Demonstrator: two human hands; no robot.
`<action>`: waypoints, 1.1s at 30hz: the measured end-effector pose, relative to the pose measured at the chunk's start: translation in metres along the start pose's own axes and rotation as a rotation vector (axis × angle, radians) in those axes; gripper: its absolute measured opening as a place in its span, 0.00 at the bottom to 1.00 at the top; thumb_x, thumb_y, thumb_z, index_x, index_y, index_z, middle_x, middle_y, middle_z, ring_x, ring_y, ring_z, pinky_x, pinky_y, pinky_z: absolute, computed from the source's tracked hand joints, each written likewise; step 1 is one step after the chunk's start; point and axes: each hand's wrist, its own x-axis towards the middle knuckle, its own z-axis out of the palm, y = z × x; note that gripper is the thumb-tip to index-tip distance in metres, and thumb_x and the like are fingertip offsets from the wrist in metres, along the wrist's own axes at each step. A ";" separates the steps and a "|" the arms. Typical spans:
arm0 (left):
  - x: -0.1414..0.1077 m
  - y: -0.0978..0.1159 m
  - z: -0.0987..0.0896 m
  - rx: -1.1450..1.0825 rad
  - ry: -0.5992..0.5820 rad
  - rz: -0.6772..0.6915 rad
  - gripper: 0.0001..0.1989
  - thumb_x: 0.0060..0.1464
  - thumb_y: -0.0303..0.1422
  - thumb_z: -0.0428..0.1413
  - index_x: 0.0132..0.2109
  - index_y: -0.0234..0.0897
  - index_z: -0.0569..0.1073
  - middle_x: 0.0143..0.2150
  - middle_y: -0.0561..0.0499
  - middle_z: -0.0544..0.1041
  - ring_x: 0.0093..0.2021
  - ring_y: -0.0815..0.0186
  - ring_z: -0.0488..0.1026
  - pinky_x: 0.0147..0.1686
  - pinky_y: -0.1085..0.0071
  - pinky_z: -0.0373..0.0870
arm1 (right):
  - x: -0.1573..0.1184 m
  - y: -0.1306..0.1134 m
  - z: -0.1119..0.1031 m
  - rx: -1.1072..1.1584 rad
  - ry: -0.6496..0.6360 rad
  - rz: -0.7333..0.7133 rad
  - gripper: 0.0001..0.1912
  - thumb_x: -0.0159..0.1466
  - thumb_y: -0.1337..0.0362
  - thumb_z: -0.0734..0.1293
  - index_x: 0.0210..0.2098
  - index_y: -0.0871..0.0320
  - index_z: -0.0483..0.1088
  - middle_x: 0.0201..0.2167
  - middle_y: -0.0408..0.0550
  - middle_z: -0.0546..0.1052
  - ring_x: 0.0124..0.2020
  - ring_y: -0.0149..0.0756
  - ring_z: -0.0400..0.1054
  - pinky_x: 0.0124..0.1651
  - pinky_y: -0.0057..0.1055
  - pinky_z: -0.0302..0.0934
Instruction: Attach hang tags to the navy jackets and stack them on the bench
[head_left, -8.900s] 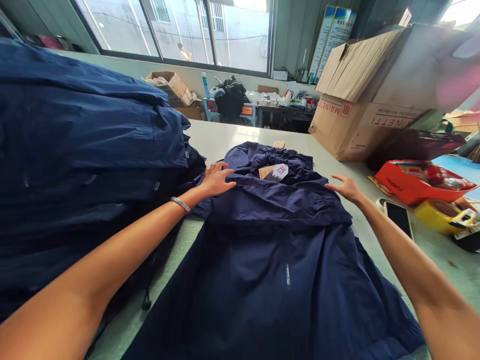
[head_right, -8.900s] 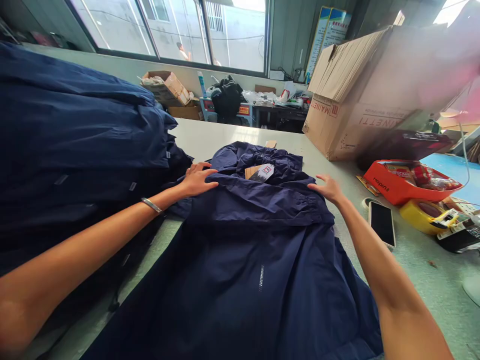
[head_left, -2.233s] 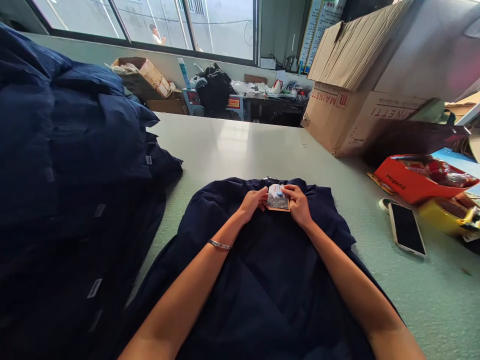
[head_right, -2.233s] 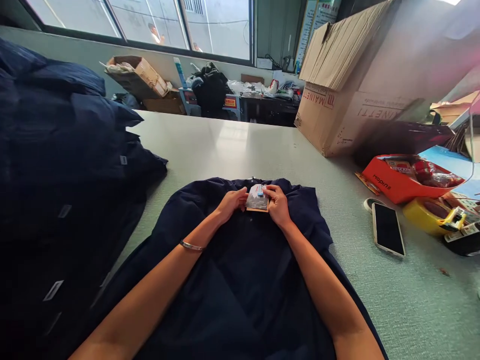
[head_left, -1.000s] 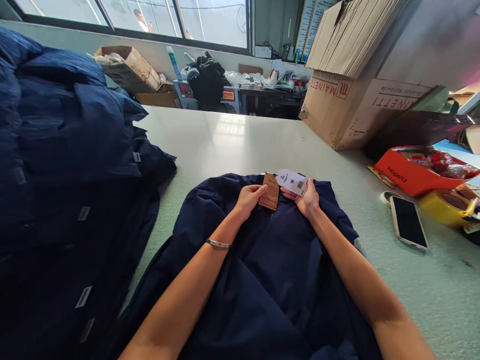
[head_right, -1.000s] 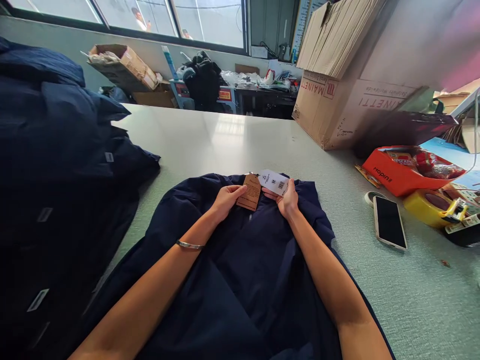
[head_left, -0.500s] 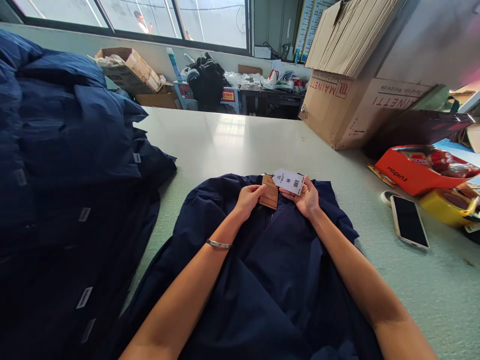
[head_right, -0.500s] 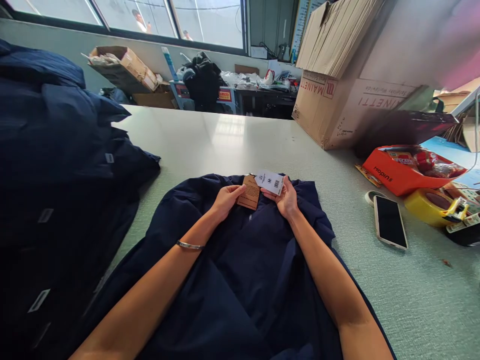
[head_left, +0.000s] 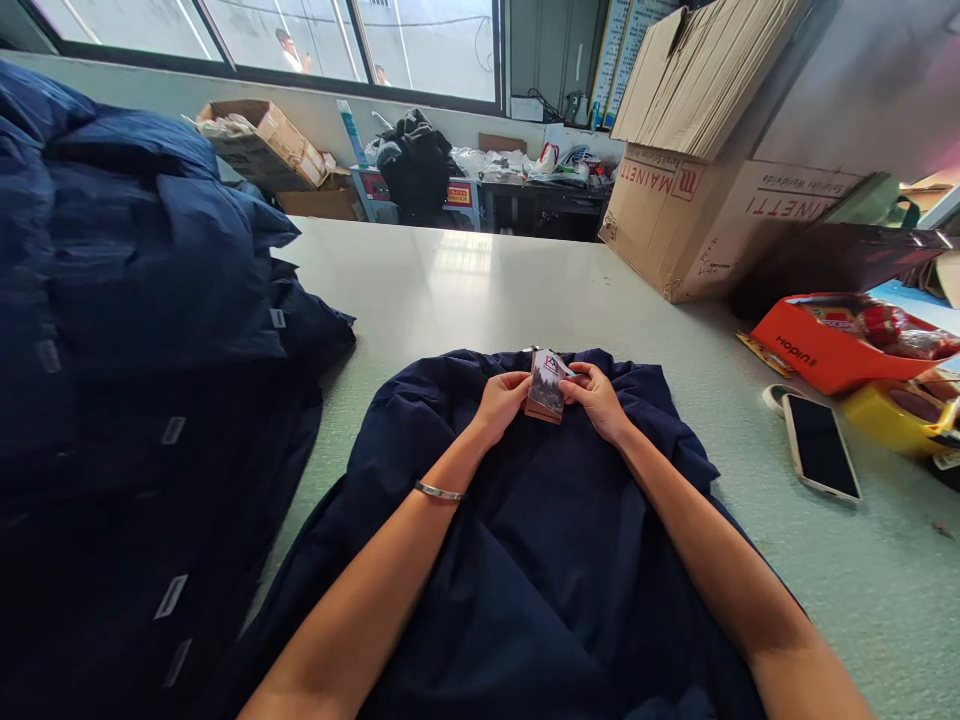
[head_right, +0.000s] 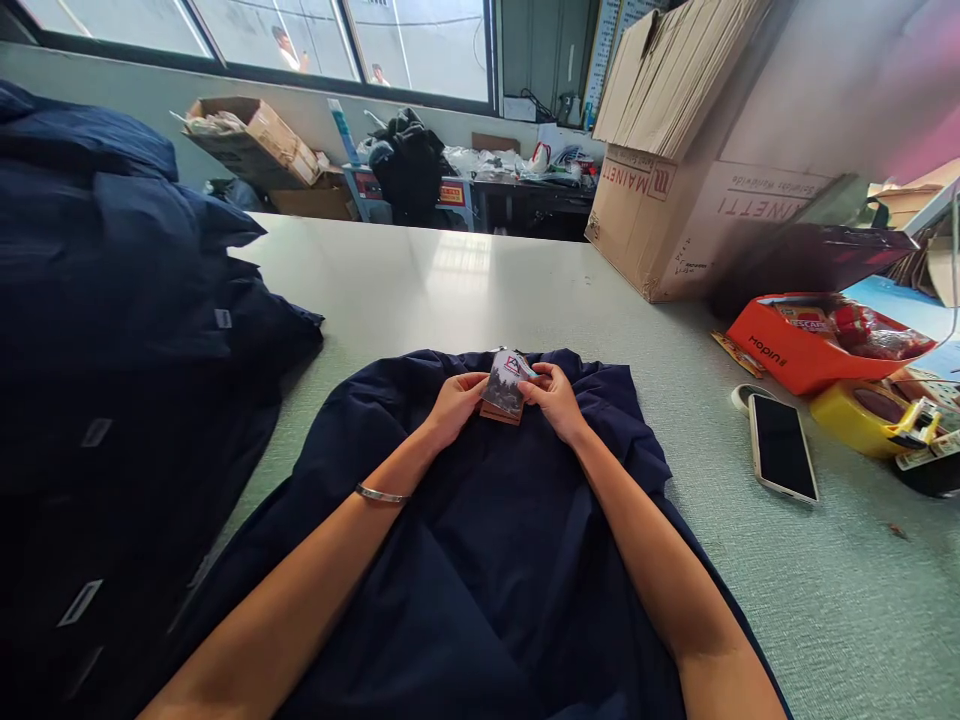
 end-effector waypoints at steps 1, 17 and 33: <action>-0.001 0.000 0.001 0.066 0.010 0.050 0.24 0.42 0.53 0.64 0.30 0.32 0.79 0.26 0.50 0.77 0.26 0.67 0.70 0.28 0.72 0.65 | 0.000 0.000 -0.002 0.031 -0.010 0.015 0.33 0.44 0.56 0.79 0.45 0.56 0.66 0.28 0.39 0.76 0.24 0.29 0.68 0.28 0.26 0.62; 0.005 -0.013 -0.011 1.026 0.299 0.589 0.25 0.62 0.34 0.47 0.64 0.33 0.66 0.67 0.38 0.65 0.71 0.50 0.53 0.69 0.48 0.49 | -0.005 -0.044 -0.019 0.499 0.029 0.129 0.06 0.57 0.72 0.66 0.30 0.54 0.66 0.26 0.40 0.77 0.24 0.30 0.70 0.24 0.24 0.65; -0.010 0.005 -0.016 1.307 0.158 0.897 0.06 0.55 0.25 0.55 0.32 0.40 0.73 0.34 0.48 0.75 0.45 0.57 0.68 0.46 0.58 0.60 | -0.010 -0.067 -0.042 0.663 0.015 0.003 0.13 0.68 0.55 0.58 0.36 0.56 0.68 0.43 0.54 0.80 0.43 0.37 0.76 0.42 0.34 0.72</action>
